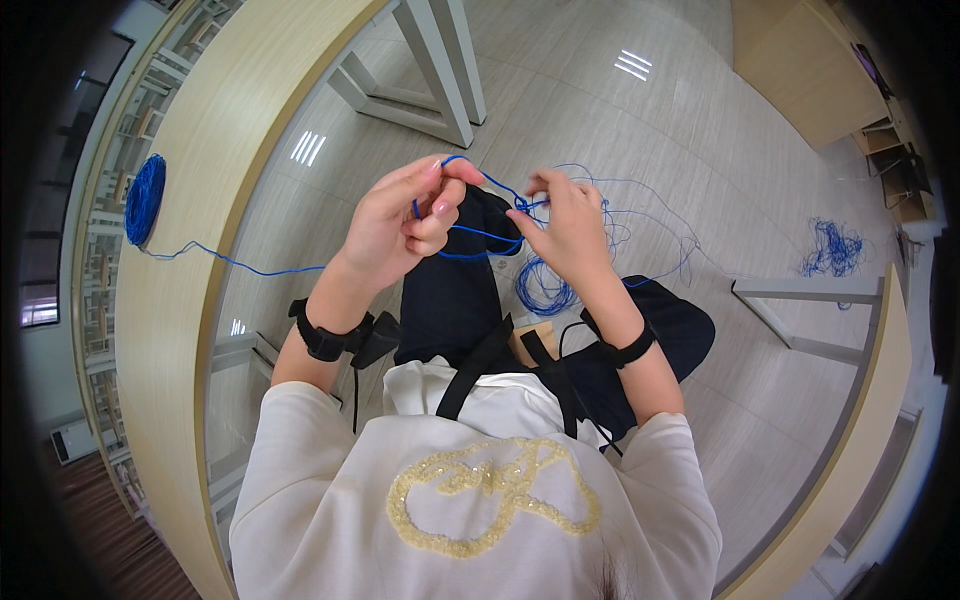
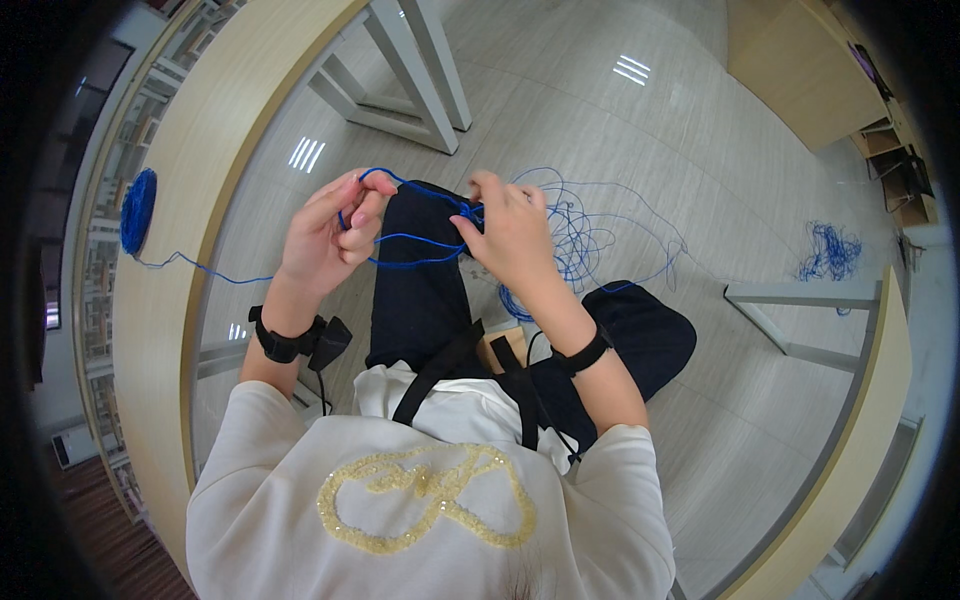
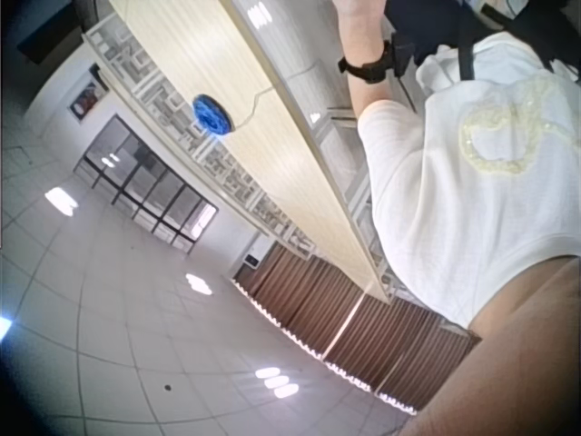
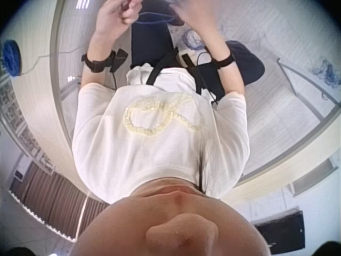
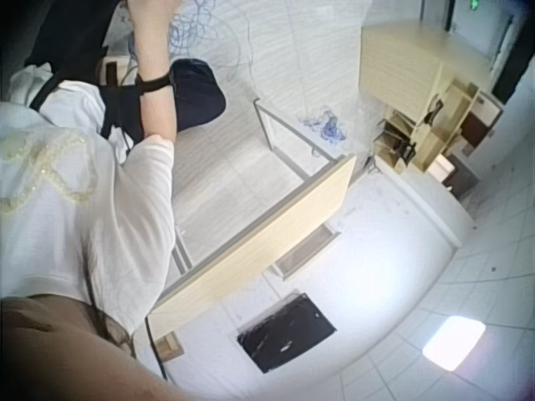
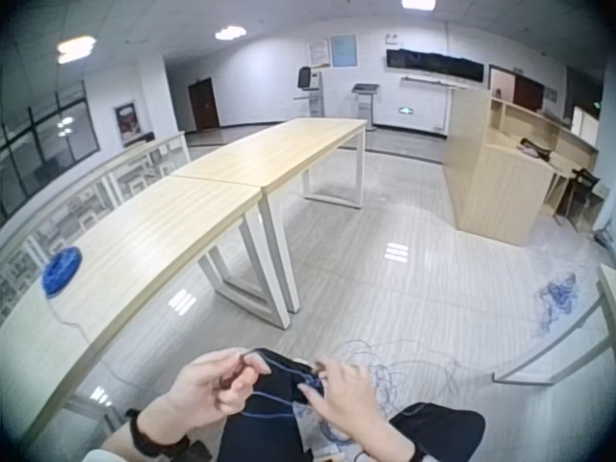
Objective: The person picks up a long blue cable and coils it into a neat circular bundle using their hands.
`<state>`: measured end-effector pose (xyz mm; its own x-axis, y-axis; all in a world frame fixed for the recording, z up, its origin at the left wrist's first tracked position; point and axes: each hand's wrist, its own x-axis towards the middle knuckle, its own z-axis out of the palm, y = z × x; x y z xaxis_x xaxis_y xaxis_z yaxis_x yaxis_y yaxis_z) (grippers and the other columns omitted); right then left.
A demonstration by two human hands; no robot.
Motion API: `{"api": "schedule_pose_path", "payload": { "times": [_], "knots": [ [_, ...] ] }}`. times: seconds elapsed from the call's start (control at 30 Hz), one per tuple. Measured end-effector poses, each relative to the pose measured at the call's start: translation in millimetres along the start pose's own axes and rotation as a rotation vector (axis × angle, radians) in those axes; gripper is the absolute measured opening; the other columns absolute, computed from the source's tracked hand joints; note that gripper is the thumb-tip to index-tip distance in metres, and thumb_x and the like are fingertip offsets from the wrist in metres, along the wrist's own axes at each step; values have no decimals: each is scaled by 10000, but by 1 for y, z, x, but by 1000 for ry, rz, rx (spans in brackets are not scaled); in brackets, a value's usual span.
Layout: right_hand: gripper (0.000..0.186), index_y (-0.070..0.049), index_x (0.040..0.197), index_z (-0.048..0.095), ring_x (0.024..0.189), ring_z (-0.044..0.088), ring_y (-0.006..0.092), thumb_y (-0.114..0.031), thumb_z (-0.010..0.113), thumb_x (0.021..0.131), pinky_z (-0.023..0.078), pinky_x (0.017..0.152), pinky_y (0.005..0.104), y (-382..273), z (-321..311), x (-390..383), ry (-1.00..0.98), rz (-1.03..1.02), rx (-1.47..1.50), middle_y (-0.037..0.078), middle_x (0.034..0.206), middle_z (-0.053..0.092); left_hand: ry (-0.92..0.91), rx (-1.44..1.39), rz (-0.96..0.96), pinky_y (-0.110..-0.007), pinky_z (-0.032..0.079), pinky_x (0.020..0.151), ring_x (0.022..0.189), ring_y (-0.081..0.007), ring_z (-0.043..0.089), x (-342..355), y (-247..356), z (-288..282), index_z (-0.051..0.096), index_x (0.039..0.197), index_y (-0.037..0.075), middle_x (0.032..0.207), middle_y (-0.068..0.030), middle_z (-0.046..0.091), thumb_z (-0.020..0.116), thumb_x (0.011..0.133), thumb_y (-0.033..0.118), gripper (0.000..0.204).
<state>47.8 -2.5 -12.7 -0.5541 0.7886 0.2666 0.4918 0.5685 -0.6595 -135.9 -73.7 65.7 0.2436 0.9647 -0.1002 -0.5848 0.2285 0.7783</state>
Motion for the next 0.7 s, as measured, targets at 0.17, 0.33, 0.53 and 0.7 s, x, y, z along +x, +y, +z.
{"api": "schedule_pose_path", "payload": {
  "times": [0.17, 0.33, 0.53, 0.7],
  "knots": [
    [410, -82, 1088, 473, 820, 533, 220, -61, 595, 696, 364, 783, 338, -10, 5, 16, 205, -391, 74, 72, 899, 554, 32, 88, 16, -167, 145, 343, 419, -22, 196, 2, 8, -1, 466, 1022, -26, 692, 31, 375, 308, 921, 238, 323],
    [490, -53, 1116, 433, 896, 523, 251, -26, 623, 665, 420, 751, 344, -16, 11, 0, 260, -573, 109, 101, 965, 542, 111, 91, -34, -166, 124, 335, 413, -26, 184, 3, 11, 7, 421, 1120, -29, 717, 29, 336, 274, 934, 274, 385],
    [755, -15, 1170, 337, 1048, 455, 338, -83, 750, 541, 418, 831, 371, -28, 22, 4, 73, -226, 286, 160, 1141, 439, 99, 72, 2, -167, 198, 370, 497, -55, 271, 10, -6, 15, 372, 1178, -10, 823, -1, 380, 258, 931, 310, 421],
    [944, -24, 1227, 240, 1135, 359, 378, -112, 796, 471, 369, 913, 382, -21, 18, 3, -5, -233, 332, 201, 1239, 294, 42, 111, 12, -217, 380, 528, 620, -93, 414, 11, -12, 11, 382, 1170, -11, 849, -24, 436, 259, 924, 330, 438]
  ]
}}
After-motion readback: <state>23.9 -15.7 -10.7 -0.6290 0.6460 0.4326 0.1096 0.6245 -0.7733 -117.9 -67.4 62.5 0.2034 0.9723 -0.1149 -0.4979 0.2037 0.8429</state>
